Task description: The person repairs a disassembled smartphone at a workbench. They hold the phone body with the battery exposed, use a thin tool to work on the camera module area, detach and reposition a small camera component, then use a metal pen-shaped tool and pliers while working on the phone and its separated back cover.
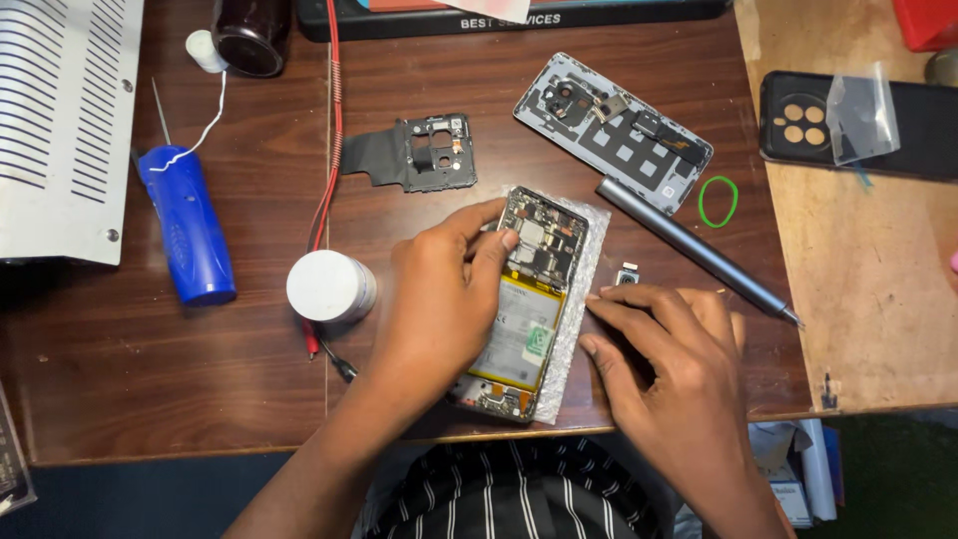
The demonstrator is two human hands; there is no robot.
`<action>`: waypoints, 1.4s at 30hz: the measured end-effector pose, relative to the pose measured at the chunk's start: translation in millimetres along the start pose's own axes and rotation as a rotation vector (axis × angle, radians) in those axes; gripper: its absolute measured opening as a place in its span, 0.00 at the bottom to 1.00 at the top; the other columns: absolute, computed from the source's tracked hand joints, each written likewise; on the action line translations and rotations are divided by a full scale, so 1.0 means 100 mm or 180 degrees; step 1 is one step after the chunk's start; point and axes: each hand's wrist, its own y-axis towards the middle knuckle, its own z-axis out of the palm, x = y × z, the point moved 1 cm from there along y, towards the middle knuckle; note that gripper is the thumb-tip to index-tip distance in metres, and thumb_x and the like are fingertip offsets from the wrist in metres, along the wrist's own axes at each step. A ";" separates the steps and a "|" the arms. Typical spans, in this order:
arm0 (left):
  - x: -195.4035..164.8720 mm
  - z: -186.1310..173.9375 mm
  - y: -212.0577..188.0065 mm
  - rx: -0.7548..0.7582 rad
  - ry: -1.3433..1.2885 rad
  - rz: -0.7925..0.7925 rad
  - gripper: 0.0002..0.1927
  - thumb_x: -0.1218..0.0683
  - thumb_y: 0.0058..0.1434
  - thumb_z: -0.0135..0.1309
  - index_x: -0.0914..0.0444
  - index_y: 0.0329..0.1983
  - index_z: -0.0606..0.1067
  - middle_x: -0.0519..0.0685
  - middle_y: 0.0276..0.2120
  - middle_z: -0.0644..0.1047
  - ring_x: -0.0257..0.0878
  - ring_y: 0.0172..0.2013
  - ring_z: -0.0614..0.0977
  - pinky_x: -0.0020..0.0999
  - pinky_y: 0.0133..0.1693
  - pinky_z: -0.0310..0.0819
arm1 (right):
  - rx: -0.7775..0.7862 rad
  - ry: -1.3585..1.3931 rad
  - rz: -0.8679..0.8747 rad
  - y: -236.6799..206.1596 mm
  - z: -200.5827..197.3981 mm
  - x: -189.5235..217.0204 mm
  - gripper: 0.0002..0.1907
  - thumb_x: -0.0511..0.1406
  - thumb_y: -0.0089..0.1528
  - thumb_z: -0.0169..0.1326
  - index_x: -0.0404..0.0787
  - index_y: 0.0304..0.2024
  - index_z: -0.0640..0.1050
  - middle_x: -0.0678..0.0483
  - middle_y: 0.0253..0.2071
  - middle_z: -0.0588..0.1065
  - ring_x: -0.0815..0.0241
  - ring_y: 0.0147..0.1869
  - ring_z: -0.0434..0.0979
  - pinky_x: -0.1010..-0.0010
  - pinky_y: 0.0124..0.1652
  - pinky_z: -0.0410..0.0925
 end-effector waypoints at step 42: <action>0.20 -1.18 -0.93 -0.1700 0.1726 0.0787 0.13 0.58 0.61 0.64 0.63 0.49 0.79 0.51 0.44 0.80 0.47 0.46 0.84 0.42 0.47 0.79 | -0.0442 0.0632 -0.0141 0.02 0.42 -0.02 0.09 0.27 0.63 0.59 0.37 0.46 0.81 0.48 0.48 0.80 0.60 0.50 0.80 0.70 0.54 0.70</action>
